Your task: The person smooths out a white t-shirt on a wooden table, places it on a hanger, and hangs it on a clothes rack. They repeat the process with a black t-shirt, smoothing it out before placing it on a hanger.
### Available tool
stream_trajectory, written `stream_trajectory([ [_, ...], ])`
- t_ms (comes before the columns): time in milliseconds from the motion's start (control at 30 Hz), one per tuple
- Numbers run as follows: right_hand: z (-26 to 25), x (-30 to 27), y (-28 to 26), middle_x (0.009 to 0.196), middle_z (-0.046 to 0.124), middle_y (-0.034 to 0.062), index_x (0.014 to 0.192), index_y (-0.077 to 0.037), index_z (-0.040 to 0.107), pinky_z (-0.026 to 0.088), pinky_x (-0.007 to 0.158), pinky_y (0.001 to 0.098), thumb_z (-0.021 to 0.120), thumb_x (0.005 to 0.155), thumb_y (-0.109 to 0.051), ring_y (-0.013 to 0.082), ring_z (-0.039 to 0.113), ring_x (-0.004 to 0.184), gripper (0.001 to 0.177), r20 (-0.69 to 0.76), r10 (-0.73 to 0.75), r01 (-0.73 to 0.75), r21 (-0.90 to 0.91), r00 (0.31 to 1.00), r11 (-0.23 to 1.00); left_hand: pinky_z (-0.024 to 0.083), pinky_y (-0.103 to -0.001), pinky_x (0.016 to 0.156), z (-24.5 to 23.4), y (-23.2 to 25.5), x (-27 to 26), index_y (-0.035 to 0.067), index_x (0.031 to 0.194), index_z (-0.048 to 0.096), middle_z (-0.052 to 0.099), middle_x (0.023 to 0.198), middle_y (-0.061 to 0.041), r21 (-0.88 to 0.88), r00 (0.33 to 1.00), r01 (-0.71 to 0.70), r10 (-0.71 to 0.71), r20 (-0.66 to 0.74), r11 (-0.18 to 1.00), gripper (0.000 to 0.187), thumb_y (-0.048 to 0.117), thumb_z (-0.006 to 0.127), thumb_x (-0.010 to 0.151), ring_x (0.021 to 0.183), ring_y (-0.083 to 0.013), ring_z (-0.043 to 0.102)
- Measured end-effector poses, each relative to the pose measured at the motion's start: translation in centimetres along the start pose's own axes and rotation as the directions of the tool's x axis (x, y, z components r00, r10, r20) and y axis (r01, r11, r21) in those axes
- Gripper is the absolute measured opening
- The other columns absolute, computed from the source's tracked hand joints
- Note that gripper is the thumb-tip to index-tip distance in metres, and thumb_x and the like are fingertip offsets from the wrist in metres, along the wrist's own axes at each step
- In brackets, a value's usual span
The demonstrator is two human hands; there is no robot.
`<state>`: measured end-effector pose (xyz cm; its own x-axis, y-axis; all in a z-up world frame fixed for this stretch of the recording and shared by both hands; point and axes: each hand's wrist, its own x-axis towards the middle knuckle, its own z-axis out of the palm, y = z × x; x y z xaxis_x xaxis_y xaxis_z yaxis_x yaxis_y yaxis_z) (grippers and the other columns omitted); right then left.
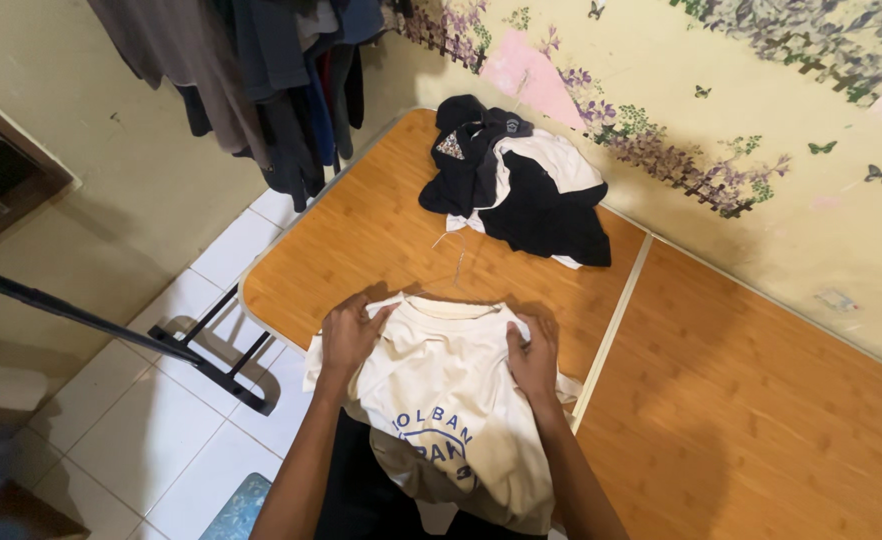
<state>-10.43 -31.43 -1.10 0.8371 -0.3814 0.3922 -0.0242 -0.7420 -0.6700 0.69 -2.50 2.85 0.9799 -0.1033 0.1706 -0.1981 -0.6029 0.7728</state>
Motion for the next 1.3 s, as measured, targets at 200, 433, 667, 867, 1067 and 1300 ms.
stream_trajectory([
  [200, 0.1, 0.2, -0.3, 0.096, 0.066, 0.0132, 0.105, -0.002, 0.069, 0.045, 0.093, 0.0426, 0.064, 0.097, -0.018, 0.0334, 0.06, 0.092, 0.018, -0.015, -0.08, 0.08, -0.005, 0.997, 0.997, 0.046, -0.047, 0.06, 0.1, -0.5, 0.0, -0.002, 0.072, 0.059, 0.06, 0.062, -0.017, 0.008, 0.99, -0.125, 0.126, -0.071, 0.992, 0.046, 0.035, 0.082, 0.085, 0.059, -0.0357, 0.058],
  [433, -0.2, 0.1, -0.7, 0.102, 0.065, 0.0138, 0.11, -0.004, 0.069, 0.045, 0.088, 0.0408, 0.063, 0.095, -0.017, 0.0337, 0.057, 0.095, 0.021, 0.005, 0.007, -0.007, 0.004, 1.0, 1.0, 0.043, -0.047, 0.079, 0.4, -1.2, 0.1, -0.001, 0.072, 0.059, 0.059, 0.072, -0.016, 0.054, 0.971, -0.209, 0.214, -0.105, 0.976, 0.043, 0.033, 0.078, 0.09, 0.078, -0.0358, 0.059],
  [667, -0.2, 0.2, -0.7, 0.106, 0.068, 0.0121, 0.107, -0.005, 0.07, 0.04, 0.097, 0.042, 0.067, 0.091, -0.016, 0.0329, 0.06, 0.102, 0.02, 0.014, -0.122, 0.123, -0.085, 0.992, 0.989, 0.044, -0.045, 0.08, 0.7, -1.0, 0.2, -0.003, 0.074, 0.06, 0.06, 0.071, -0.016, 0.042, 0.956, -0.259, 0.262, -0.134, 0.965, 0.05, 0.042, 0.081, 0.081, 0.076, -0.0373, 0.059],
  [867, -0.2, 0.2, -0.6, 0.103, 0.069, 0.0125, 0.107, -0.004, 0.069, 0.041, 0.097, 0.0412, 0.065, 0.093, -0.016, 0.0314, 0.061, 0.099, 0.018, 0.026, -0.087, 0.088, -0.042, 0.996, 0.995, 0.044, -0.044, 0.086, 0.1, -0.6, 0.1, -0.001, 0.075, 0.064, 0.062, 0.069, -0.016, 0.077, 0.997, -0.073, 0.072, 0.025, 0.994, 0.045, 0.039, 0.077, 0.089, 0.075, -0.0335, 0.059],
  [1067, -0.4, 0.1, -0.4, 0.103, 0.069, 0.0137, 0.11, -0.002, 0.069, 0.042, 0.092, 0.0423, 0.059, 0.098, -0.013, 0.0328, 0.06, 0.097, 0.019, -0.023, -0.089, 0.089, 0.002, 0.996, 0.996, 0.045, -0.044, 0.079, 0.3, -0.7, 0.0, -0.002, 0.079, 0.068, 0.063, 0.071, -0.015, 0.003, 0.982, -0.18, 0.18, -0.054, 0.984, 0.04, 0.035, 0.078, 0.086, 0.07, -0.0344, 0.058],
  [1300, -0.4, -0.1, -0.5, 0.102, 0.068, 0.0151, 0.11, -0.001, 0.069, 0.04, 0.095, 0.0433, 0.061, 0.099, -0.015, 0.0343, 0.059, 0.099, 0.021, -0.062, -0.13, 0.128, -0.027, 0.99, 0.991, 0.047, -0.047, 0.076, 0.2, -1.1, 0.0, -0.001, 0.083, 0.066, 0.062, 0.068, -0.019, -0.027, 0.988, -0.157, 0.157, 0.007, 0.987, 0.034, 0.03, 0.073, 0.093, 0.069, -0.0391, 0.059],
])
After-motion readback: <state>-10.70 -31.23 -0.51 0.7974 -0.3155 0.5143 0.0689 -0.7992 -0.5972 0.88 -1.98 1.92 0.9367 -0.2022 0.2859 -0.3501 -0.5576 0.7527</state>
